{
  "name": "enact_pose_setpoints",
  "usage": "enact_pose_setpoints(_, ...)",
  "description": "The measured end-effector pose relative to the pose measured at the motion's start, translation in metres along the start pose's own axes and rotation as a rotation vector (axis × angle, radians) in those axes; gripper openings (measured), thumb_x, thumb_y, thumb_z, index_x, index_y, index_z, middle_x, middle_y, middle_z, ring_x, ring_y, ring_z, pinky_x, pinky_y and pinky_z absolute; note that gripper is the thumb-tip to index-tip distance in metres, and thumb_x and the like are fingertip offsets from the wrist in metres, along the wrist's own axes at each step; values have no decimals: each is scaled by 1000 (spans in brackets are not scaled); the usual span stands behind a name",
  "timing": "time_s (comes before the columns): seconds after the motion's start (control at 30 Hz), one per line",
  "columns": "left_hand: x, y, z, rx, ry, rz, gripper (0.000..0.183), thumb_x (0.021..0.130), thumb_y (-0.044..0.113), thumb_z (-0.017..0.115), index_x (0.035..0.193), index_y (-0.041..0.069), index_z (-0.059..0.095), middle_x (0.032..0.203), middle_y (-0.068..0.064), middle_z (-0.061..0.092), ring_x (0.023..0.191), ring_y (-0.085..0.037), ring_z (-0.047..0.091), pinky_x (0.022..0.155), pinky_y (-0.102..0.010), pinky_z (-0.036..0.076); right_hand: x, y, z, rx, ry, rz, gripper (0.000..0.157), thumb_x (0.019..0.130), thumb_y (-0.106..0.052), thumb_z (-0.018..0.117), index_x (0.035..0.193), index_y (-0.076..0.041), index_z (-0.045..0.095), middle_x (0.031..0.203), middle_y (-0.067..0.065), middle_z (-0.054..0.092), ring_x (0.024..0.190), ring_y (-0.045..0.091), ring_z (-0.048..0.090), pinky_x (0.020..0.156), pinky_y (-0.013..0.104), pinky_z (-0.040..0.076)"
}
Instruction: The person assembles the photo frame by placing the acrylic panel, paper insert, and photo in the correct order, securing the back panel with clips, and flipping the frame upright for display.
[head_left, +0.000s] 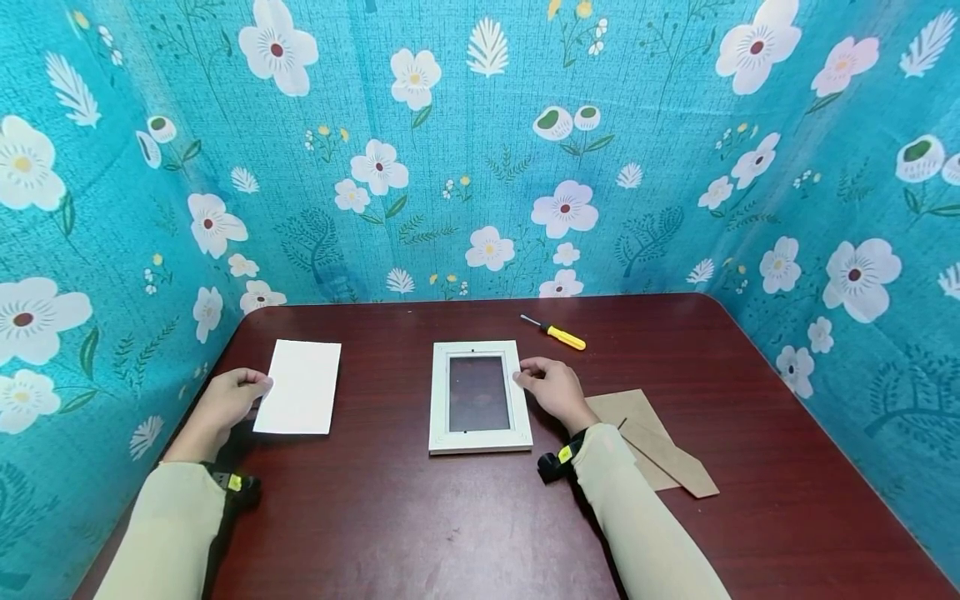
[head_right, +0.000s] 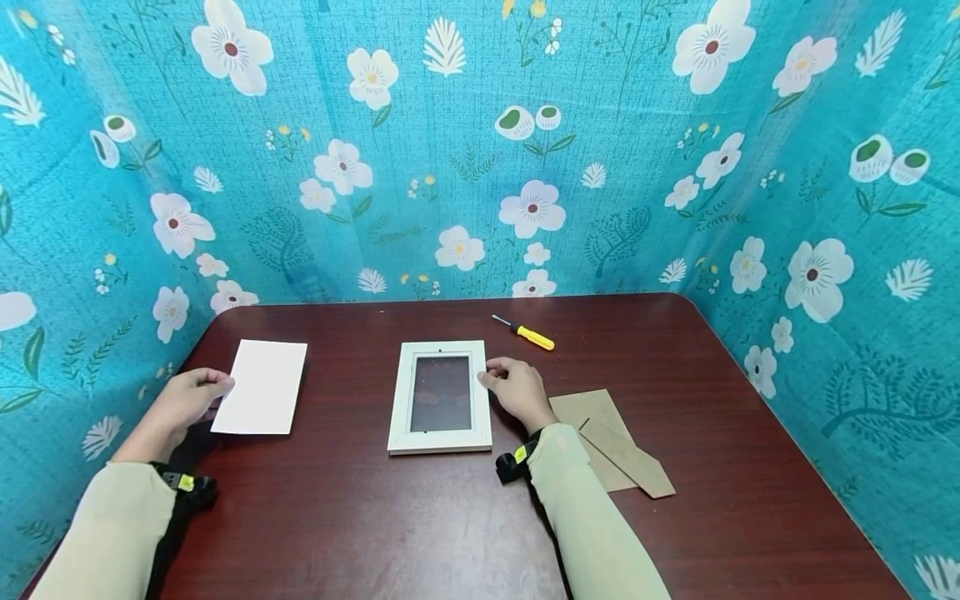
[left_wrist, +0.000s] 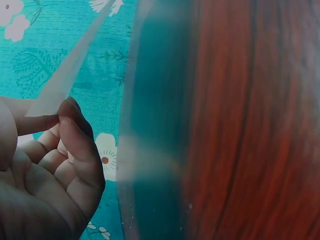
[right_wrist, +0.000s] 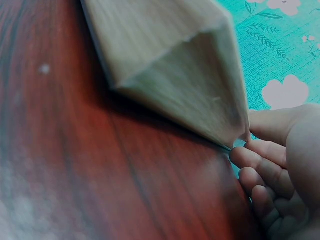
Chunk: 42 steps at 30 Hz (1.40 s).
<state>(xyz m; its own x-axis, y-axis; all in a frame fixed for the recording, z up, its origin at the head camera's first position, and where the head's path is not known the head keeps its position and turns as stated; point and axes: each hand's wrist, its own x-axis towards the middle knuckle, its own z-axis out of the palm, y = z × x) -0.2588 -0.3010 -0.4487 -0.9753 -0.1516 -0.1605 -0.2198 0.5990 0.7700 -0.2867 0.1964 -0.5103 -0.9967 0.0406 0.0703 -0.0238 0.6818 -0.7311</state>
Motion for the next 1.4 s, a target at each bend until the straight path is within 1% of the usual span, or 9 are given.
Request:
enact_pose_setpoints(0.13, 1, 0, 3, -21, 9, 15, 43, 103, 31, 49, 122, -7, 52, 109, -22, 57, 88, -31, 57, 80, -45, 55, 0, 0, 0, 1, -1, -3, 32, 91, -37, 67, 117, -17, 70, 99, -1, 66, 87, 17, 58, 75, 37, 47)
enact_pose_setpoints(0.23, 2, 4, 4, -38, 19, 33, 44, 103, 33, 49, 122, -6, 53, 109, -22, 57, 89, -31, 57, 81, -45, 54, 0, -1, -2, 8, -2, -6, 32, 91, -37, 67, 117, -16, 70, 98, -1, 66, 87, 17, 58, 74, 37, 46)
enact_pose_setpoints(0.37, 3, 7, 5, -52, 18, 42, 46, 102, 35, 49, 122, -6, 53, 108, -22, 58, 88, -31, 56, 76, -37, 54, 0, -1, -2, 14, 1, -10, 32, 91, -36, 67, 116, -16, 70, 96, -2, 66, 85, 18, 57, 73, 36, 46)
enact_pose_setpoints(0.47, 3, 7, 5, -58, 11, 36, 47, 102, 36, 49, 123, -6, 54, 108, -21, 59, 88, -30, 56, 73, -32, 53, 1, 0, -1, 9, 2, -12, 31, 91, -36, 67, 116, -16, 70, 95, -2, 66, 84, 17, 57, 73, 36, 45)
enact_pose_setpoints(0.53, 4, 7, 6, -68, 9, 30, 48, 102, 36, 50, 124, -6, 54, 109, -21, 59, 89, -30, 57, 73, -31, 53, 1, 0, -1, 9, 2, -15, 32, 91, -36, 67, 116, -16, 70, 95, -2, 66, 84, 17, 57, 73, 36, 45)
enact_pose_setpoints(0.77, 6, 6, 11, -100, 2, 4, 48, 101, 38, 52, 126, -4, 55, 110, -19, 58, 90, -29, 56, 76, -34, 53, 0, 0, -1, 16, 4, -20, 32, 91, -36, 68, 116, -16, 70, 96, -2, 66, 85, 17, 58, 74, 36, 46)
enact_pose_setpoints(1.03, 6, 4, 14, -138, -15, -5, 49, 99, 38, 55, 125, -4, 56, 106, -18, 62, 85, -26, 60, 71, -29, 54, 0, 0, -1, 15, 0, -16, 32, 91, -36, 67, 116, -16, 70, 96, -2, 66, 85, 17, 58, 74, 36, 46)
enact_pose_setpoints(1.2, 5, 5, 16, -157, -26, -13, 50, 99, 38, 57, 126, -4, 56, 105, -15, 63, 84, -24, 62, 71, -29, 54, -1, 0, -1, 12, -5, -6, 33, 91, -36, 67, 117, -16, 69, 98, -1, 66, 88, 18, 58, 75, 37, 46)
enact_pose_setpoints(1.4, 4, 7, 19, -207, -36, -12, 49, 97, 35, 60, 124, -5, 57, 98, -11, 65, 78, -20, 63, 69, -28, 55, -1, 0, -1, 4, -5, -5, 33, 91, -37, 67, 117, -16, 69, 99, -1, 67, 89, 18, 59, 76, 38, 46)
